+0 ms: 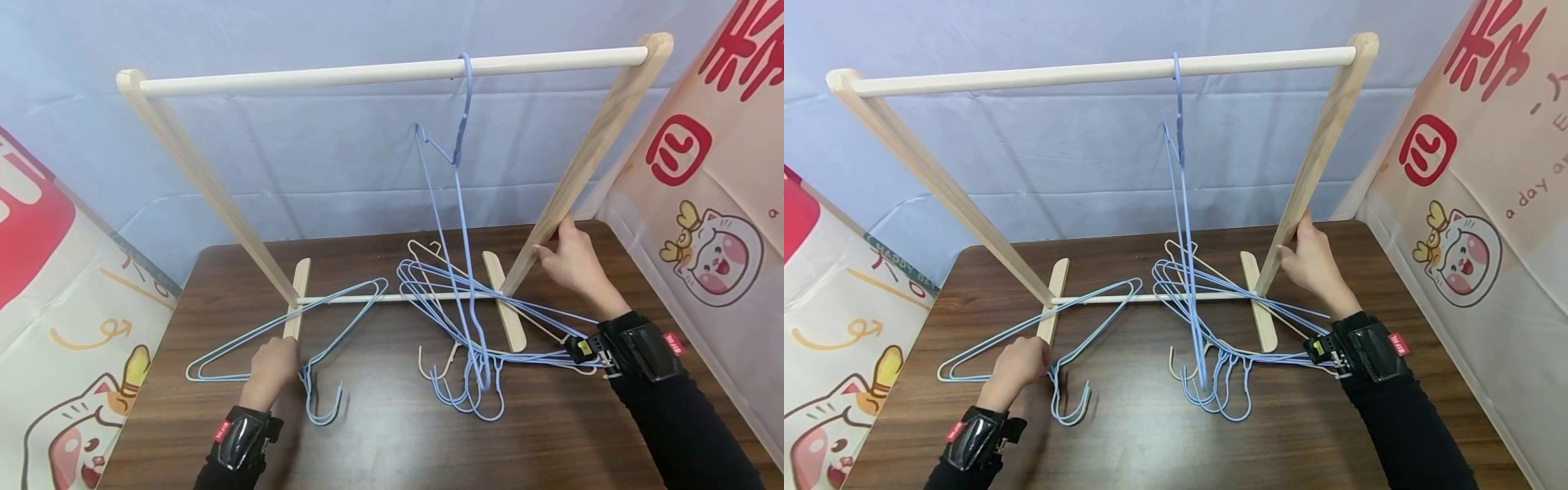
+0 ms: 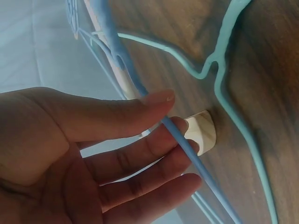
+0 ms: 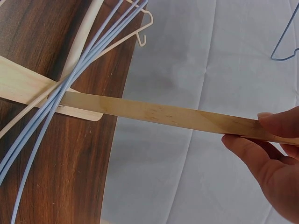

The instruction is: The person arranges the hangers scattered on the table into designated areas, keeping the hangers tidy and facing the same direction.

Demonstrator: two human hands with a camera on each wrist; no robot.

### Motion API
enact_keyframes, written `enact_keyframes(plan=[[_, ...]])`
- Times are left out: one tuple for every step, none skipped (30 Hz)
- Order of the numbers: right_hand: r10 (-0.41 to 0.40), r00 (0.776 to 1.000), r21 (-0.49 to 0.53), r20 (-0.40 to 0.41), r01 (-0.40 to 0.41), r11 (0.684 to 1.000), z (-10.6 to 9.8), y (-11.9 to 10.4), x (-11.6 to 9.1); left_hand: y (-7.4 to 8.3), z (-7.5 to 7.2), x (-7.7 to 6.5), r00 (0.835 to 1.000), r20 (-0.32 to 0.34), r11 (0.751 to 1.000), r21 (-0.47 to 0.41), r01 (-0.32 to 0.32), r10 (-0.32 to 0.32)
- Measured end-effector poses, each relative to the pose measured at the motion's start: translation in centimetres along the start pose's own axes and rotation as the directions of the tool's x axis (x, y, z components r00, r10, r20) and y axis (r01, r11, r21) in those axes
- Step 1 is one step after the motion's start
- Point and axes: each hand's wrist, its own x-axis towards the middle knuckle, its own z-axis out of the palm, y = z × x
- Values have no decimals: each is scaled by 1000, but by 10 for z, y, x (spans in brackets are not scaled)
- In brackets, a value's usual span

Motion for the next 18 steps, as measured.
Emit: enact_keyframes(plan=[[0,1000,-1,-1,0,1000,0,0,0,1,-1,0,1000,-2,1000,-3,0,0],[-1,1000,-1,-1,1,1000,0,0,0,1,-3,-1,1000,-7,1000,-5,-1,1],[-1,1000,-2,-1,1,1000,0,0,0,2,-4,-1,1000,-11,1000,-8,-3,3],[-1,1000,-1,-2,1,1000,0,0,0,2,-6,-2,1000,-14,1000,-9,-6,6],[-1,1000,-1,-2,1,1000,0,0,0,3,-7,-2,1000,-17,1000,-12,-7,6],[-1,1000,-1,-3,1,1000,0,0,0,3,-8,-2,1000,-24,1000,-10,-10,10],[-2,1000,1,-3,2,1000,0,0,1,3,-10,-3,999,-30,1000,-12,-14,14],[-3,1000,2,-3,3,1000,0,0,1,2,-11,-3,999,-36,1000,-13,-20,20],[-4,1000,2,-3,4,1000,0,0,1,2,-12,-3,999,-42,1000,-12,-27,26],[-5,1000,3,-3,5,1000,0,0,1,1,-14,-4,998,-48,999,-10,-32,32],[-7,1000,3,-4,7,1000,0,0,1,1,-15,-4,998,-55,999,-7,-39,39],[-8,1000,2,-5,8,1000,0,0,1,0,-16,-5,997,-60,999,-3,-46,46],[-10,1000,1,-6,10,1000,0,0,1,-1,-18,-5,997,-62,999,-1,-52,52],[-11,1000,-1,-7,11,1000,0,0,1,-1,-20,-5,996,-63,998,2,-57,57],[-12,1000,-3,-8,12,1000,0,0,1,-1,-21,-6,996,-66,998,8,-61,62],[-12,1000,-4,-9,12,1000,0,0,1,-2,-23,-6,995,-68,998,14,-65,66],[-12,1000,-6,-10,12,1000,0,0,0,-2,-25,-6,995,-70,998,17,-67,68],[-11,1000,-7,-11,11,1000,0,0,0,-2,-27,-6,995,-72,998,19,-67,68]])
